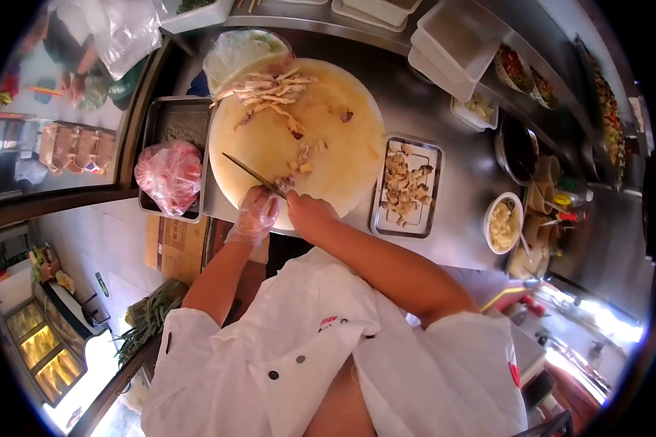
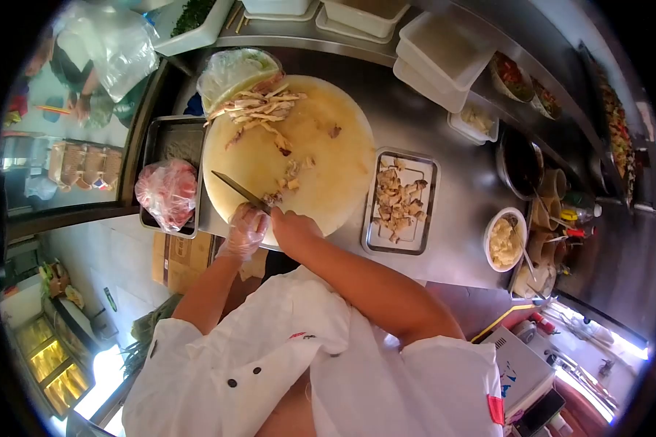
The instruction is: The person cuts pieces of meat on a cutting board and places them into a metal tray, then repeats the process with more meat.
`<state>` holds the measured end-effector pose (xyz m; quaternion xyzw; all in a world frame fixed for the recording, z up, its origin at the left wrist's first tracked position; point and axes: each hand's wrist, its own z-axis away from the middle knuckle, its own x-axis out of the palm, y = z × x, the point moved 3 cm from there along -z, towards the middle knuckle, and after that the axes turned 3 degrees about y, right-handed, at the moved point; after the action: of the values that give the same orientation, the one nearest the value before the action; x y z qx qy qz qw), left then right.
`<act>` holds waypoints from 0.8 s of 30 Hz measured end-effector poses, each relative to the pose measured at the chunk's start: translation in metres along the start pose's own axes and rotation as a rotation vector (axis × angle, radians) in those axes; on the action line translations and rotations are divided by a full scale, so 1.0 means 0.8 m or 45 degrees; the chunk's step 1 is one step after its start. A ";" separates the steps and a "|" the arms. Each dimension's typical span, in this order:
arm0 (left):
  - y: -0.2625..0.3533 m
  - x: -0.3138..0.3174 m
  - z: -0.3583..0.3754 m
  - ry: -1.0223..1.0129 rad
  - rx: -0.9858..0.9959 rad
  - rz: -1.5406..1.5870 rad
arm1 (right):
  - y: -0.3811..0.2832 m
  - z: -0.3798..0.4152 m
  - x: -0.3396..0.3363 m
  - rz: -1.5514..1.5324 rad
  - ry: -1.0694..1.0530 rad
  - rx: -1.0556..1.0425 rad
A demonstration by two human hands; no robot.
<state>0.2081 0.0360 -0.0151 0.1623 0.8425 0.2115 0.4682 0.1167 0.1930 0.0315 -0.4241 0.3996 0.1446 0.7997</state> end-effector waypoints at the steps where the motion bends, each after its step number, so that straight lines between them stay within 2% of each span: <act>1: 0.001 0.001 -0.003 0.008 0.009 0.017 | -0.003 -0.011 0.001 -0.022 0.007 0.001; 8: -0.003 0.005 0.011 0.164 -0.106 -0.001 | 0.015 -0.011 -0.034 -0.264 0.123 -0.003; 11: -0.018 0.012 0.024 0.228 -0.288 -0.081 | 0.062 0.031 -0.052 -0.577 0.260 0.053; 12: -0.019 0.023 0.026 0.239 -0.551 0.058 | 0.078 0.047 -0.062 -0.691 0.320 0.069; 14: -0.011 0.044 0.019 0.261 -0.729 0.331 | 0.086 0.090 -0.114 -1.091 0.084 0.541; 15: -0.010 0.052 0.016 0.276 -0.815 0.471 | 0.117 0.105 -0.107 -1.219 0.125 0.524; 16: -0.020 0.053 0.017 0.218 -0.820 0.397 | 0.148 0.121 -0.093 -1.348 0.167 0.505; 19: -0.028 0.045 0.008 0.304 -0.654 0.044 | 0.205 0.163 -0.073 -1.577 0.252 0.736; 20: -0.024 0.045 0.006 0.132 -0.627 -0.043 | 0.219 0.174 -0.065 -1.616 0.268 0.755; 24: 0.011 0.079 -0.030 -0.072 -0.511 -0.027 | 0.247 0.182 -0.038 -1.771 0.316 0.866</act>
<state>0.1562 0.0680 -0.0449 0.0628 0.7715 0.3654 0.5169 0.0598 0.4297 -0.0099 -0.3216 0.1511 -0.5683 0.7422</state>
